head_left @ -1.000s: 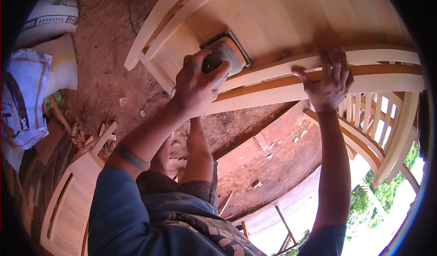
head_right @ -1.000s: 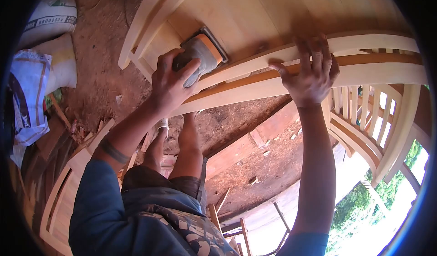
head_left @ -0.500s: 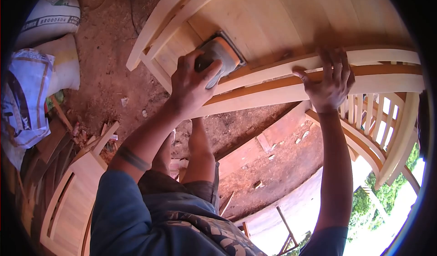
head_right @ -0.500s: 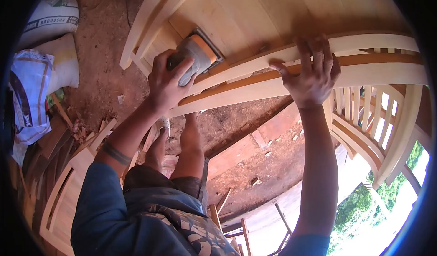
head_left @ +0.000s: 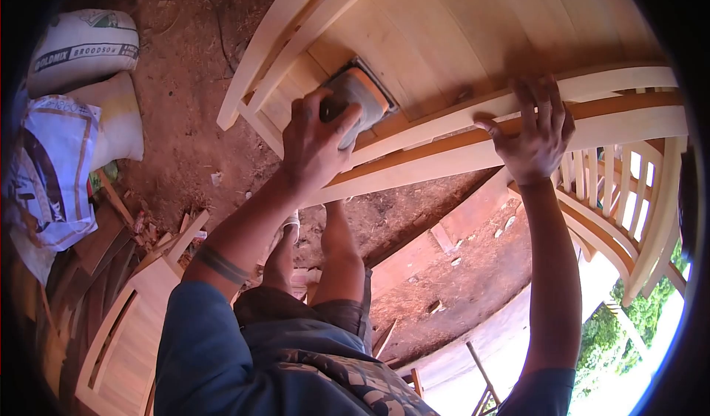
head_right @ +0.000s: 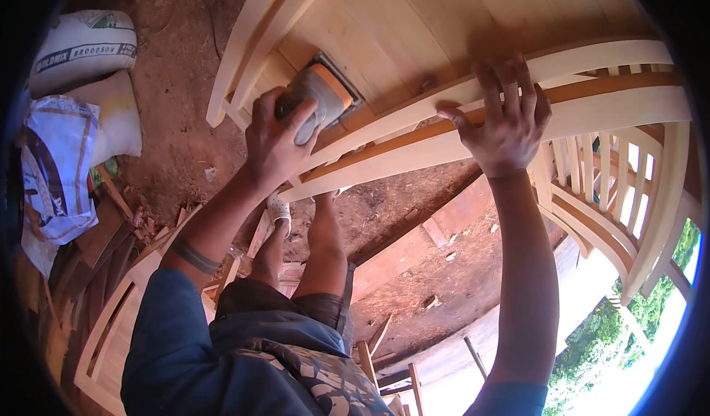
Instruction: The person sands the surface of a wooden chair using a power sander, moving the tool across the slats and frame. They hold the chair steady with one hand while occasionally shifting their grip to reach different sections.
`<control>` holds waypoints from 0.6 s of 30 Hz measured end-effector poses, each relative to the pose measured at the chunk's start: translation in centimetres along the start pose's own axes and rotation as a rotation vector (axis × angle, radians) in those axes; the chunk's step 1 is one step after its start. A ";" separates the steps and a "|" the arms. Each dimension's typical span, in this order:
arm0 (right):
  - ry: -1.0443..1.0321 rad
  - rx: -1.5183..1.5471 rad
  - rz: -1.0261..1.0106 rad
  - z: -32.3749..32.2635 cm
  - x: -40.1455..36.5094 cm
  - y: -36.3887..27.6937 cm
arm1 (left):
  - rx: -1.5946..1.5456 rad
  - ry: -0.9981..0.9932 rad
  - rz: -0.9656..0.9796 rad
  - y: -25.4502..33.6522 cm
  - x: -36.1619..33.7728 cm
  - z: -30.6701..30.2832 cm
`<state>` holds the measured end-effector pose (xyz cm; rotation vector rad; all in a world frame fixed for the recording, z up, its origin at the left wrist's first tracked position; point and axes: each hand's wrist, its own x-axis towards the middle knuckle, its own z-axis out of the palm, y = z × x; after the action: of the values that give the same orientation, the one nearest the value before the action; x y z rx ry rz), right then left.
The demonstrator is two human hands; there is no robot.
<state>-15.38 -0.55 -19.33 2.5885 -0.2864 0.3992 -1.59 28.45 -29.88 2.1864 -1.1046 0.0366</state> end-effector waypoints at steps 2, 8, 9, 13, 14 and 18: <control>-0.001 0.003 -0.007 0.0 -0.2 -0.1 | -0.005 0.039 -0.031 -0.9 1.3 -0.4; -0.014 0.034 0.009 -0.2 -0.2 -0.1 | -0.025 0.011 -0.002 -3.0 -0.9 -0.4; -0.020 0.034 0.011 -0.3 -0.3 -0.2 | -0.026 0.008 0.026 -2.4 -1.4 0.0; -0.019 0.066 0.021 -0.3 -0.1 -0.2 | -0.095 0.007 0.163 -0.4 -0.2 0.4; -0.023 0.070 0.019 -0.3 -0.2 -0.2 | -0.099 0.040 0.150 -0.2 0.6 0.4; -0.041 0.106 0.016 -0.2 -0.5 -0.1 | -0.058 0.058 0.058 -0.6 1.9 -1.0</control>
<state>-15.83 -0.28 -19.34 2.7020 -0.3080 0.3772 0.39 27.94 -28.84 2.0889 -1.1231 0.0919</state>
